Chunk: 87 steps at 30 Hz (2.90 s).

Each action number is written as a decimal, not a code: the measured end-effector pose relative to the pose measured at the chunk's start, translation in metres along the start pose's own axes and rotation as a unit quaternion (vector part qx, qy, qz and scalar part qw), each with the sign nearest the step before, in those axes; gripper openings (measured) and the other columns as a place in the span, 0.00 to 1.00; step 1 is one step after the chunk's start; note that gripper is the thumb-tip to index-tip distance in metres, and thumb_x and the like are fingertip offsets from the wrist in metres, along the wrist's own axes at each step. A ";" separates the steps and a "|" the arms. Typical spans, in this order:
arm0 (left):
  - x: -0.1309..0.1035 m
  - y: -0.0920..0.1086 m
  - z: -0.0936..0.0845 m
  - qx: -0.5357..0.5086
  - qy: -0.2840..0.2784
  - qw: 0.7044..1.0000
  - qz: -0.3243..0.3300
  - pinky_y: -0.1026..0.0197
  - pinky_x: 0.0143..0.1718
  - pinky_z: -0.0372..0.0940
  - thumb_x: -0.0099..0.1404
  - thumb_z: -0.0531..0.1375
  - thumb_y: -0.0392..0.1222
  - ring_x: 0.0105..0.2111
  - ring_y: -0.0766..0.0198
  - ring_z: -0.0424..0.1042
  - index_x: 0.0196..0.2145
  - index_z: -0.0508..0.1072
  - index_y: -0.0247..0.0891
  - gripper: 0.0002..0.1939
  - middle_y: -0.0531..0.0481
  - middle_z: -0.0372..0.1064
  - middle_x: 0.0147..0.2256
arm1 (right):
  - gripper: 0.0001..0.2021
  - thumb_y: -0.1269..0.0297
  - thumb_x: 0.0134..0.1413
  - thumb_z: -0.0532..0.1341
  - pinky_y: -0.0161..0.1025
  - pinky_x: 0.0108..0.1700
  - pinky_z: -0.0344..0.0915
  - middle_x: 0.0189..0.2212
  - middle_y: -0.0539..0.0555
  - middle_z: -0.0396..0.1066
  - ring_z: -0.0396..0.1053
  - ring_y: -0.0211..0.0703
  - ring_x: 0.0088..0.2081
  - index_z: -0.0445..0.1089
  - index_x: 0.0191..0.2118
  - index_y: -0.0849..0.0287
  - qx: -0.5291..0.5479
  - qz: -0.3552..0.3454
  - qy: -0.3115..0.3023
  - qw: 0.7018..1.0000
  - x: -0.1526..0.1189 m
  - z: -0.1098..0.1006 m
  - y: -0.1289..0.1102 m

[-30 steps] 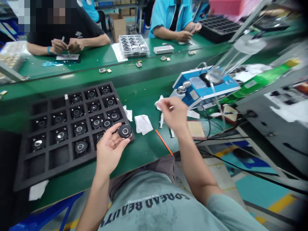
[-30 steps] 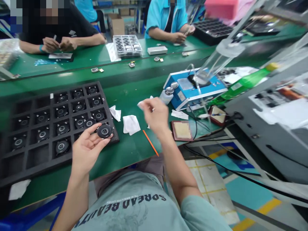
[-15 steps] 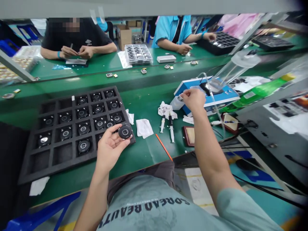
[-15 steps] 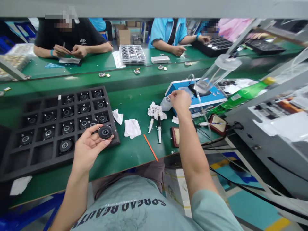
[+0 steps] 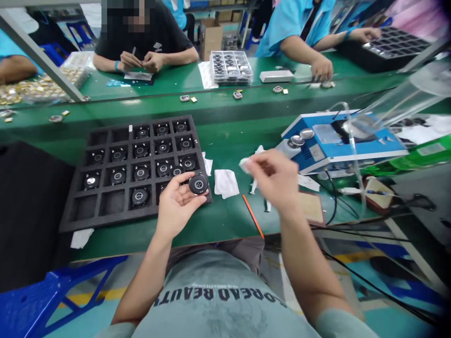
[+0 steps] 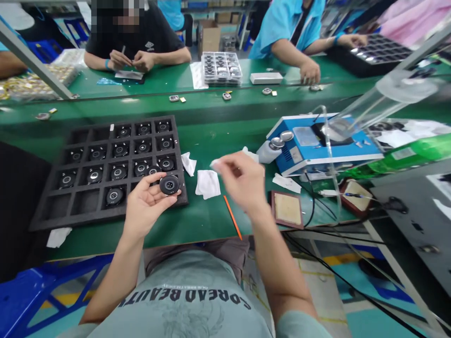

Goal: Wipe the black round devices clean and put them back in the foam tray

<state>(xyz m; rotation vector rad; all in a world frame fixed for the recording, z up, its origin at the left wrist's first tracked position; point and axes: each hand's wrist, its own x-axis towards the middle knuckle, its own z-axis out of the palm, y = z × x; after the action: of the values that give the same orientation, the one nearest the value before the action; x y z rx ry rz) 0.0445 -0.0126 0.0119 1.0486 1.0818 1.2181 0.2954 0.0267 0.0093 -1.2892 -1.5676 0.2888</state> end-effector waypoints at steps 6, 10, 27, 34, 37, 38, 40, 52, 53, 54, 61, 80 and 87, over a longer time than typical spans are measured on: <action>-0.006 -0.005 0.003 0.008 0.006 1.000 0.005 0.59 0.43 0.78 0.53 0.76 0.37 0.38 0.58 0.83 0.53 0.72 0.38 0.31 0.46 0.83 0.40 | 0.05 0.69 0.66 0.63 0.38 0.32 0.68 0.34 0.51 0.77 0.74 0.41 0.35 0.76 0.37 0.54 0.092 -0.101 -0.115 0.984 -0.029 0.058 -0.055; -0.009 -0.009 0.002 -0.012 0.017 1.000 0.004 0.57 0.44 0.78 0.53 0.76 0.37 0.38 0.58 0.83 0.53 0.72 0.38 0.31 0.46 0.83 0.40 | 0.06 0.67 0.67 0.62 0.39 0.34 0.68 0.33 0.51 0.75 0.71 0.40 0.33 0.75 0.37 0.53 0.079 -0.082 -0.108 0.988 -0.024 0.065 -0.050; -0.005 -0.008 -0.012 -0.087 -0.058 0.994 -0.025 0.50 0.50 0.80 0.52 0.78 0.37 0.40 0.52 0.85 0.53 0.75 0.38 0.31 0.45 0.84 0.41 | 0.07 0.66 0.66 0.63 0.40 0.31 0.68 0.31 0.52 0.76 0.71 0.42 0.32 0.76 0.35 0.53 0.115 -0.074 -0.109 0.985 -0.023 0.056 -0.056; -0.001 -0.003 -0.014 -0.110 -0.038 0.993 -0.035 0.57 0.44 0.81 0.50 0.79 0.34 0.37 0.56 0.85 0.52 0.77 0.37 0.32 0.45 0.84 0.40 | 0.06 0.69 0.65 0.64 0.40 0.38 0.73 0.34 0.52 0.79 0.75 0.41 0.36 0.79 0.38 0.54 0.162 -0.092 -0.125 0.974 -0.022 0.057 -0.056; 0.002 -0.001 -0.014 -0.088 -0.019 0.996 -0.026 0.58 0.43 0.81 0.49 0.79 0.34 0.37 0.56 0.85 0.52 0.77 0.37 0.33 0.45 0.84 0.40 | 0.06 0.67 0.67 0.64 0.40 0.40 0.73 0.35 0.52 0.80 0.75 0.40 0.37 0.80 0.38 0.54 0.172 -0.088 -0.150 0.970 -0.020 0.057 -0.054; 0.003 -0.001 -0.014 -0.080 -0.011 0.997 -0.021 0.58 0.42 0.81 0.49 0.79 0.35 0.37 0.57 0.85 0.53 0.77 0.37 0.33 0.45 0.84 0.40 | 0.07 0.67 0.67 0.64 0.40 0.40 0.73 0.35 0.51 0.80 0.75 0.40 0.37 0.80 0.38 0.54 0.175 -0.092 -0.169 0.966 -0.019 0.057 -0.053; 0.004 -0.001 -0.014 -0.065 -0.010 0.998 -0.015 0.59 0.43 0.81 0.50 0.79 0.36 0.38 0.57 0.85 0.53 0.77 0.37 0.33 0.45 0.84 0.40 | 0.07 0.67 0.68 0.63 0.40 0.41 0.73 0.35 0.51 0.79 0.75 0.40 0.37 0.79 0.39 0.54 0.175 -0.104 -0.182 0.962 -0.019 0.057 -0.051; 0.001 -0.003 -0.013 -0.066 -0.055 0.996 -0.016 0.59 0.45 0.81 0.50 0.79 0.34 0.39 0.55 0.85 0.52 0.76 0.36 0.32 0.46 0.84 0.39 | 0.07 0.68 0.69 0.61 0.40 0.40 0.70 0.35 0.53 0.75 0.73 0.41 0.37 0.77 0.39 0.55 0.106 -0.123 -0.094 0.982 -0.021 0.058 -0.042; 0.001 -0.003 -0.013 -0.067 -0.053 0.996 -0.012 0.58 0.45 0.81 0.50 0.79 0.34 0.39 0.55 0.85 0.52 0.76 0.37 0.32 0.46 0.84 0.39 | 0.07 0.68 0.69 0.61 0.40 0.39 0.69 0.35 0.52 0.74 0.72 0.40 0.37 0.76 0.39 0.55 0.102 -0.111 -0.086 0.985 -0.019 0.058 -0.040; 0.001 -0.004 -0.013 -0.067 -0.049 0.996 -0.009 0.58 0.44 0.81 0.50 0.79 0.34 0.38 0.54 0.86 0.52 0.76 0.37 0.32 0.47 0.84 0.39 | 0.07 0.68 0.69 0.61 0.39 0.38 0.69 0.34 0.52 0.73 0.71 0.40 0.35 0.76 0.38 0.55 0.102 -0.101 -0.083 0.986 -0.017 0.058 -0.037; 0.001 -0.006 -0.013 -0.064 -0.055 0.996 0.006 0.57 0.45 0.81 0.53 0.78 0.34 0.38 0.55 0.86 0.53 0.75 0.38 0.30 0.48 0.84 0.38 | 0.06 0.65 0.67 0.63 0.39 0.32 0.64 0.31 0.51 0.72 0.68 0.40 0.32 0.75 0.36 0.55 0.113 -0.027 -0.057 0.992 -0.024 0.047 -0.033; -0.001 -0.007 -0.009 -0.034 -0.051 0.998 0.023 0.59 0.47 0.80 0.56 0.76 0.33 0.40 0.57 0.85 0.53 0.73 0.38 0.29 0.48 0.84 0.41 | 0.06 0.68 0.67 0.63 0.38 0.32 0.64 0.33 0.51 0.73 0.68 0.38 0.31 0.75 0.37 0.56 0.040 -0.078 -0.032 0.996 -0.016 0.046 -0.041; 0.000 -0.006 -0.007 -0.027 -0.049 0.998 0.021 0.56 0.47 0.81 0.56 0.76 0.35 0.40 0.55 0.85 0.53 0.73 0.39 0.29 0.48 0.84 0.40 | 0.05 0.66 0.66 0.64 0.38 0.30 0.63 0.30 0.49 0.72 0.66 0.38 0.29 0.74 0.35 0.55 0.061 -0.037 -0.035 0.997 -0.027 0.038 -0.040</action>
<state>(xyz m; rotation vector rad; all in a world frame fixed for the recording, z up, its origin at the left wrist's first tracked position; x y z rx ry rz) 0.0383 -0.0125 0.0042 1.0816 0.9507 1.2110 0.2378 0.0034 0.0065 -1.1362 -1.6272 0.3802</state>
